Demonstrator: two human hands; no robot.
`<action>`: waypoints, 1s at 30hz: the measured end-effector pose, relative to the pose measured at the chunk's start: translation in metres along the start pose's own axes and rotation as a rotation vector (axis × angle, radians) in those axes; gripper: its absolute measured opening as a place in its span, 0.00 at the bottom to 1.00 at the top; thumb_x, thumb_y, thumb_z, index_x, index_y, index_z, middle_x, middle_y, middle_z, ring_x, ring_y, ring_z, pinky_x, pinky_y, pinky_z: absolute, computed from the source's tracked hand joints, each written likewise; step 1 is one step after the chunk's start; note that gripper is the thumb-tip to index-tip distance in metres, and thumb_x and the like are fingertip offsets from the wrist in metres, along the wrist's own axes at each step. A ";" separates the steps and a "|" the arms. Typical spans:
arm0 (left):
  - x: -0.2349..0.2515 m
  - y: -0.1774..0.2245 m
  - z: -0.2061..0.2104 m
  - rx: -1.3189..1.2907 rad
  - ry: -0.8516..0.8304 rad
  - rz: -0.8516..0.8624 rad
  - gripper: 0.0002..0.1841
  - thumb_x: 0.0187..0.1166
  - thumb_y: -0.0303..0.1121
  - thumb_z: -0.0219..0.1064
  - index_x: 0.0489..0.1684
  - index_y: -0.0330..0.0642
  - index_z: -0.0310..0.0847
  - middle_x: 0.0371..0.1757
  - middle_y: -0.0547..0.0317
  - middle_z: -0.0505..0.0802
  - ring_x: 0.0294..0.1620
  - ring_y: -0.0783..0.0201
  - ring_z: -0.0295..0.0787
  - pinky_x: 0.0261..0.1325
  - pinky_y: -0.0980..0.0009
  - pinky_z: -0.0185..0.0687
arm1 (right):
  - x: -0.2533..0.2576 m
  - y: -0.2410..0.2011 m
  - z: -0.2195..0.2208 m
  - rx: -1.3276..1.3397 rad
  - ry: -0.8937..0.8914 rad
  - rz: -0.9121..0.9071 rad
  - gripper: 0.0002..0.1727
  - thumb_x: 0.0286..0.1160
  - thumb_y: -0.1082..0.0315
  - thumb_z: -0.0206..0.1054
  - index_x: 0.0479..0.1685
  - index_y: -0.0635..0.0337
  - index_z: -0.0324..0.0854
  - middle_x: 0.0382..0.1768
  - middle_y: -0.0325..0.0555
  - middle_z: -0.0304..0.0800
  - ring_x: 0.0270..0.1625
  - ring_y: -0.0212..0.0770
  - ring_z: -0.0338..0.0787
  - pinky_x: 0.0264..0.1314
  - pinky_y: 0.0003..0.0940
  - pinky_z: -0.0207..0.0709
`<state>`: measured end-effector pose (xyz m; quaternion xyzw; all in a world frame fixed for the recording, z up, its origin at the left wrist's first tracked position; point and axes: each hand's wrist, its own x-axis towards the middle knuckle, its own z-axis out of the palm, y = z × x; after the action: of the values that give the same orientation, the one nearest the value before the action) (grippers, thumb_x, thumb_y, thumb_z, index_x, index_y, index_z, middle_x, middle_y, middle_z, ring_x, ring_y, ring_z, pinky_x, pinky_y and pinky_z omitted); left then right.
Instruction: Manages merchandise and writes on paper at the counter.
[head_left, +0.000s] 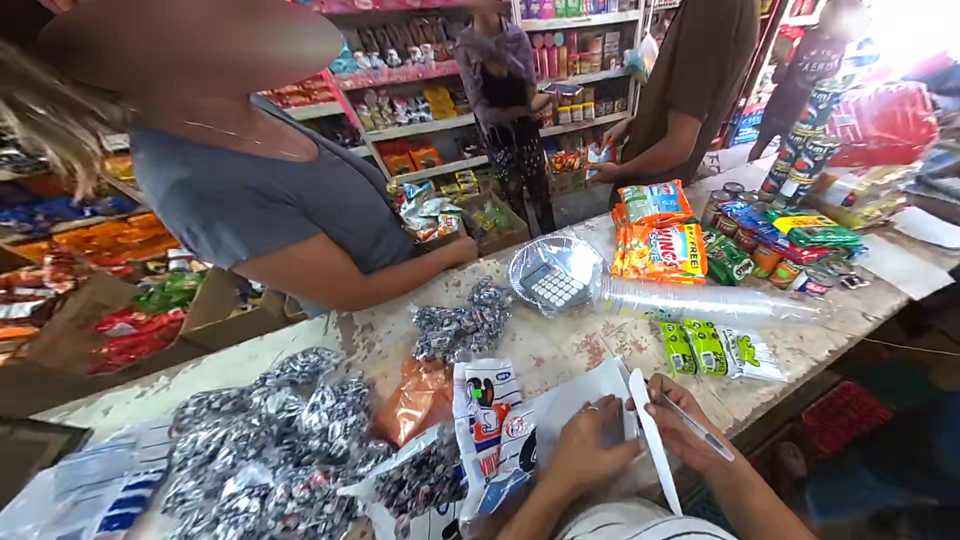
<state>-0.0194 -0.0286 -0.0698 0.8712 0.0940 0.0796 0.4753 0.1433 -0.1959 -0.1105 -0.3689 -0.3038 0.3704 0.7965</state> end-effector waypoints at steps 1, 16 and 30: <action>0.001 -0.003 0.000 -0.123 0.060 -0.016 0.31 0.73 0.56 0.75 0.70 0.45 0.86 0.67 0.59 0.92 0.71 0.64 0.87 0.78 0.58 0.80 | 0.000 0.004 0.000 0.042 -0.022 -0.012 0.10 0.70 0.73 0.75 0.44 0.53 0.79 0.41 0.51 0.90 0.43 0.46 0.93 0.45 0.43 0.89; -0.011 0.005 -0.028 -0.559 0.542 -0.349 0.12 0.83 0.36 0.66 0.43 0.36 0.91 0.33 0.54 0.94 0.35 0.63 0.92 0.43 0.62 0.90 | 0.030 0.008 -0.002 -0.336 0.337 -0.118 0.11 0.68 0.73 0.76 0.42 0.57 0.77 0.31 0.44 0.86 0.33 0.40 0.89 0.39 0.44 0.89; -0.017 0.043 -0.060 -0.782 0.619 -0.125 0.13 0.83 0.31 0.58 0.40 0.33 0.89 0.34 0.53 0.95 0.36 0.64 0.94 0.45 0.66 0.92 | 0.071 0.024 0.018 -1.056 0.522 0.064 0.18 0.65 0.65 0.78 0.50 0.58 0.79 0.37 0.42 0.88 0.33 0.36 0.88 0.33 0.36 0.86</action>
<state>-0.0461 -0.0067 -0.0021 0.5560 0.2459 0.3351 0.7198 0.1590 -0.1205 -0.1056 -0.8035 -0.2298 0.0897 0.5418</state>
